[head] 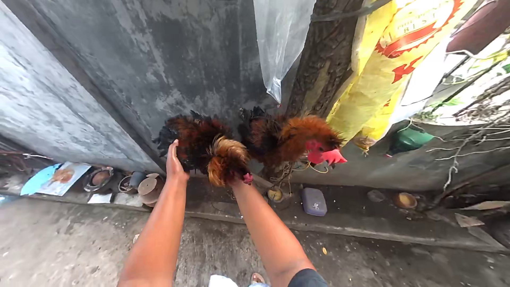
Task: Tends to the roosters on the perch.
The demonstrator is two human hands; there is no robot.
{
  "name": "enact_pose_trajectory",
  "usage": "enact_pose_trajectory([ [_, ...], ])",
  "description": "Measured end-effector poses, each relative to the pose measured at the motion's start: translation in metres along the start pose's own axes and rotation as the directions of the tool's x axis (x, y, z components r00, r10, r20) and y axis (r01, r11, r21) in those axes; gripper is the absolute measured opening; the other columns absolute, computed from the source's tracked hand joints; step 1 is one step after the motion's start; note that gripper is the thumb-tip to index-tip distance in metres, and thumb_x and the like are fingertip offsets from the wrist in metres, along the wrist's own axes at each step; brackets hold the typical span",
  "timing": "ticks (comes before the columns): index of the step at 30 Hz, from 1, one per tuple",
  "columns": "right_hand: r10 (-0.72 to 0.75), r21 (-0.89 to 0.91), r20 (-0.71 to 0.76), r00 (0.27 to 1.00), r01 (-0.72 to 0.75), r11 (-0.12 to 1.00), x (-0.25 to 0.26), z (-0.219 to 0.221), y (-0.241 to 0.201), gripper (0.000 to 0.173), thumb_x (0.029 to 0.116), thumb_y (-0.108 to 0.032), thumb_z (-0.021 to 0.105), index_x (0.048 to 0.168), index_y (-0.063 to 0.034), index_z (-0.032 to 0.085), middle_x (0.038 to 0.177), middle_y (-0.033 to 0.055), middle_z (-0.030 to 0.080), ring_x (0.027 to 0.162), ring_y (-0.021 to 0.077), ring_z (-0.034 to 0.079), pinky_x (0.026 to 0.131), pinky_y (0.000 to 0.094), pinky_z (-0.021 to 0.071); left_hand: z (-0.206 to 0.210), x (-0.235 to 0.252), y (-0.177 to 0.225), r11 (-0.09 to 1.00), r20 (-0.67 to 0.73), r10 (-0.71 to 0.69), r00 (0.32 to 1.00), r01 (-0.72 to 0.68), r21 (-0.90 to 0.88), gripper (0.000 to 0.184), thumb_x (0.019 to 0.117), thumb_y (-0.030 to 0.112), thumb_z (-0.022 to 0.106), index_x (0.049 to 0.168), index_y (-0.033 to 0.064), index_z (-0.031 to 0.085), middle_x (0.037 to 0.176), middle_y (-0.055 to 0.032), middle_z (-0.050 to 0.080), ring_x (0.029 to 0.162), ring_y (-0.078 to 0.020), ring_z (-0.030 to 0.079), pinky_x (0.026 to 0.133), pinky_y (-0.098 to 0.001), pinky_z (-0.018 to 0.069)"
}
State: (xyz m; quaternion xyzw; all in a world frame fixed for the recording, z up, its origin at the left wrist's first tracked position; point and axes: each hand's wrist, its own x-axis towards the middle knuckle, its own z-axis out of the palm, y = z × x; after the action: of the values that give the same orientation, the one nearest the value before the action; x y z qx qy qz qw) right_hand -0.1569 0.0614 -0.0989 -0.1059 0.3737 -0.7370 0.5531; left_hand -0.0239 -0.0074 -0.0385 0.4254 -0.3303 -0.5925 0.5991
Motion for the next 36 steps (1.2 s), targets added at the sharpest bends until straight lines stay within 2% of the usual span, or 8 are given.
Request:
enact_pose_trajectory([
  [5,0.007,-0.053,0.040,0.999,-0.005,0.999,0.002,0.004,-0.008,0.026,0.1024,0.010,0.038,0.088,-0.0008,0.057,0.065,-0.0005,0.055,0.058,0.0036,0.053,0.057,0.0191,0.0484,-0.011,0.000,-0.008,0.998,0.023,0.022,0.999,-0.021,-0.062,0.032,0.1081,0.039,0.044,0.123,0.0164,0.062,0.108,-0.0020,0.070,0.099,-0.0149,0.069,0.084,-0.0382,0.0586],
  [12,-0.012,0.146,0.031,0.999,0.007,0.989,-0.010,0.016,-0.021,0.037,0.1143,-0.024,0.024,0.111,-0.0052,0.055,0.083,0.0037,0.061,0.074,0.0099,0.062,0.069,0.0253,0.0550,-0.025,0.000,-0.015,0.993,0.068,0.047,0.997,-0.040,-0.111,0.035,0.1108,0.038,0.036,0.121,0.0157,0.060,0.104,-0.0016,0.070,0.095,-0.0138,0.069,0.081,-0.0353,0.0590],
  [19,0.001,0.075,0.001,1.000,-0.001,0.997,-0.005,0.019,-0.030,0.042,0.1150,-0.033,0.020,0.124,-0.0079,0.053,0.097,0.0058,0.061,0.086,0.0124,0.062,0.075,0.0289,0.0545,-0.026,-0.005,-0.023,0.976,0.054,-0.048,0.997,0.059,-0.208,0.035,0.1105,0.037,0.034,0.120,0.0149,0.060,0.106,-0.0049,0.070,0.098,-0.0187,0.069,0.082,-0.0411,0.0593],
  [23,0.022,-0.064,0.022,1.000,-0.021,0.998,0.006,0.026,-0.041,0.039,0.1144,-0.031,0.028,0.138,-0.0086,0.050,0.115,0.0109,0.062,0.102,0.0217,0.062,0.086,0.0418,0.0543,-0.019,-0.006,-0.015,0.985,0.128,0.033,0.991,-0.011,-0.169,0.047,0.1113,0.042,0.022,0.137,0.0134,0.050,0.127,-0.0081,0.063,0.117,-0.0222,0.062,0.099,-0.0471,0.0525],
  [25,-0.005,-0.069,0.043,0.999,0.008,0.998,0.010,0.026,-0.043,0.041,0.1142,-0.036,0.027,0.129,-0.0103,0.054,0.106,0.0080,0.065,0.094,0.0196,0.065,0.079,0.0397,0.0562,-0.010,-0.004,-0.005,0.993,0.133,0.090,0.987,-0.080,-0.081,0.042,0.1126,0.038,0.022,0.133,0.0139,0.050,0.122,-0.0048,0.063,0.113,-0.0180,0.061,0.096,-0.0431,0.0519],
  [30,-0.021,0.059,0.071,0.997,0.017,0.998,-0.002,0.023,-0.054,0.035,0.1140,-0.030,0.028,0.114,-0.0115,0.058,0.090,0.0025,0.065,0.080,0.0104,0.065,0.069,0.0278,0.0566,0.009,-0.006,0.017,0.983,0.136,0.183,0.974,-0.184,-0.003,0.042,0.1128,0.029,0.028,0.149,0.0125,0.042,0.138,-0.0041,0.059,0.125,-0.0159,0.057,0.106,-0.0406,0.0489],
  [34,-0.026,-0.005,0.095,0.995,0.027,1.000,-0.006,0.025,-0.059,0.030,0.1137,-0.026,0.032,0.111,-0.0116,0.059,0.088,0.0021,0.064,0.078,0.0105,0.064,0.070,0.0284,0.0561,0.016,-0.007,0.022,0.985,0.113,0.174,0.978,-0.175,0.002,0.057,0.1111,0.027,0.030,0.164,0.0163,0.014,0.161,-0.0074,0.037,0.141,-0.0180,0.045,0.114,-0.0403,0.0423],
  [36,-0.024,-0.038,0.063,0.998,0.027,0.999,0.004,0.014,-0.052,0.026,0.1126,-0.018,0.037,0.107,-0.0068,0.060,0.082,0.0041,0.063,0.071,0.0121,0.062,0.064,0.0296,0.0556,0.020,-0.005,0.025,0.988,0.078,0.152,0.985,-0.154,0.012,0.060,0.1110,0.032,0.036,0.164,0.0144,0.014,0.153,-0.0101,0.047,0.133,-0.0187,0.053,0.108,-0.0375,0.0469],
])
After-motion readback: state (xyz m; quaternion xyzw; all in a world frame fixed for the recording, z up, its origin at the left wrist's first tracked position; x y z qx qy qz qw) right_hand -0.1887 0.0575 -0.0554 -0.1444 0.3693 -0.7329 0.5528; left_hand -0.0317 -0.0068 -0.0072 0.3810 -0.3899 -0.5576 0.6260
